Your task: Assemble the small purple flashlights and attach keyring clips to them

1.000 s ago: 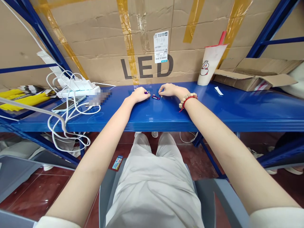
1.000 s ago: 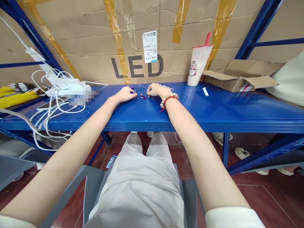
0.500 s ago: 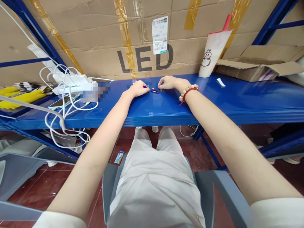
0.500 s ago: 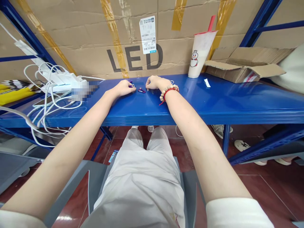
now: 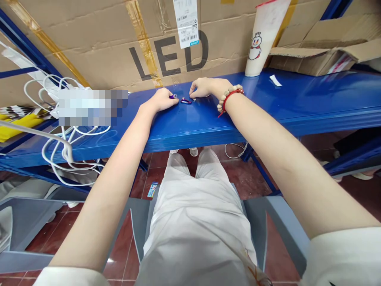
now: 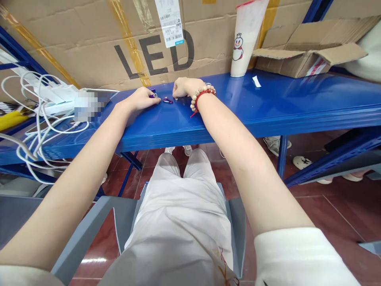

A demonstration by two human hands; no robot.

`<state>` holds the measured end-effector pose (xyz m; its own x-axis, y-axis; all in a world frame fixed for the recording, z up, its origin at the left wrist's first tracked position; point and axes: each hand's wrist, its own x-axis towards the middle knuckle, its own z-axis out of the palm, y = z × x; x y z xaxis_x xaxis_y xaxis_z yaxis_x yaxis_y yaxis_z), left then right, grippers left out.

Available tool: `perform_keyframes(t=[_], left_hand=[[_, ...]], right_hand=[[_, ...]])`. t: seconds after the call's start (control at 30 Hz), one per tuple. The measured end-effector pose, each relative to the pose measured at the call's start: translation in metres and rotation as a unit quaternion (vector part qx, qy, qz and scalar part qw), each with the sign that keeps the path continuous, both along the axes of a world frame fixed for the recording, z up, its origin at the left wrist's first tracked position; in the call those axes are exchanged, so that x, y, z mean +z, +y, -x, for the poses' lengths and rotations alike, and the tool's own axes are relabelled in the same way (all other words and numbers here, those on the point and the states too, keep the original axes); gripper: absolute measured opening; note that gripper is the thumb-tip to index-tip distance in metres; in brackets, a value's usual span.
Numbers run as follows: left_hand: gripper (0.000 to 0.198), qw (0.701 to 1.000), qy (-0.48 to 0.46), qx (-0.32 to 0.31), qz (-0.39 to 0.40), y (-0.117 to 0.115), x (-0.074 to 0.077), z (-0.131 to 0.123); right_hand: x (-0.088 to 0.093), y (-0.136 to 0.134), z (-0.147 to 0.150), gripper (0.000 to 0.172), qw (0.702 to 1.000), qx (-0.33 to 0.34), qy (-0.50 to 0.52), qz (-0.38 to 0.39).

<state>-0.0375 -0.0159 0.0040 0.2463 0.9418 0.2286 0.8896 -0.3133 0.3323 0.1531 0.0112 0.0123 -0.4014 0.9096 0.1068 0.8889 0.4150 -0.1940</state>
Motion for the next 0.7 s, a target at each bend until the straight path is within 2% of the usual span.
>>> perform_keyframes(t=[0.2, 0.4, 0.6, 0.7], left_hand=[[0.021, 0.999, 0.037, 0.001, -0.002, -0.008, 0.005, -0.003], [0.022, 0.999, 0.049, 0.002, -0.004, -0.009, 0.005, -0.003], [0.024, 0.998, 0.057, 0.017, -0.004, -0.005, 0.003, -0.001], [0.024, 0.998, 0.063, 0.018, 0.001, -0.007, 0.003, -0.002]], right_hand=[[0.003, -0.005, 0.000, 0.045, 0.999, -0.038, -0.001, 0.015], [-0.003, 0.009, -0.004, 0.043, 1.000, 0.020, 0.015, -0.005], [0.009, -0.025, 0.002, 0.037, 0.999, -0.046, -0.010, 0.020], [0.013, -0.034, 0.003, 0.036, 0.998, -0.051, -0.014, 0.015]])
